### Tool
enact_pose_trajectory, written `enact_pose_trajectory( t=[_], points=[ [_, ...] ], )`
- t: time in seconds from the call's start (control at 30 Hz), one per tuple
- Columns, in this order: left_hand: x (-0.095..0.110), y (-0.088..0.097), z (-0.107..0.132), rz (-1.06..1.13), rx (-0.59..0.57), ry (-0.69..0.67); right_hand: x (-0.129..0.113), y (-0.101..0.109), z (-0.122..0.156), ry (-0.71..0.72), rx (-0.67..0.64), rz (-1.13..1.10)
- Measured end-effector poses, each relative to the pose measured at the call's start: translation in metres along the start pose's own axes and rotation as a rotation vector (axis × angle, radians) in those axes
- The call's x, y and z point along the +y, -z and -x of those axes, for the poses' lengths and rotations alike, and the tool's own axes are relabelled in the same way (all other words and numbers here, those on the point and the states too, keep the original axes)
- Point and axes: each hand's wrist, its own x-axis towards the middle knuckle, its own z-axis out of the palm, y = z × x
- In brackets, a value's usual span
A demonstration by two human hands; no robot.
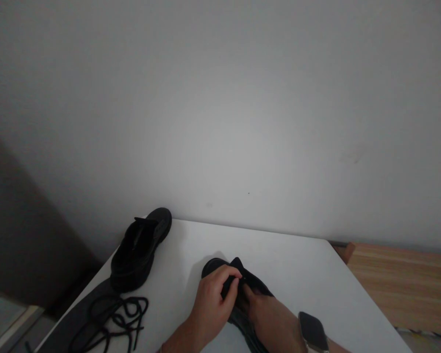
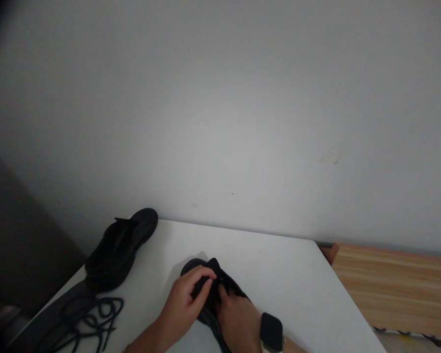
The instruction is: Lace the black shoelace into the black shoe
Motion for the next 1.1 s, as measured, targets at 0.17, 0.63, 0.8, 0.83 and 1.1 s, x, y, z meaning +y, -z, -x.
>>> enact_pose_trajectory(
  t=[0.17, 0.63, 0.8, 0.83, 1.1],
  points=[
    [-0.001, 0.000, 0.000, -0.002, -0.002, -0.002, -0.007, 0.012, 0.001, 0.017, -0.148, 0.102],
    [-0.001, 0.002, 0.001, -0.009, 0.017, -0.025, -0.009, 0.053, 0.017, 0.211, -0.432, 0.196],
    [-0.002, 0.004, 0.001, 0.023, -0.014, -0.019, 0.009, 0.064, 0.030, 0.196, -0.022, -0.356],
    [-0.003, 0.004, 0.001, 0.042, -0.024, -0.025, 0.017, 0.063, 0.032, 0.170, 0.124, -0.478],
    [-0.010, 0.006, 0.002, 0.143, -0.038, -0.031, 0.044, 0.027, 0.042, -0.145, 0.230, -0.662]
  ],
)
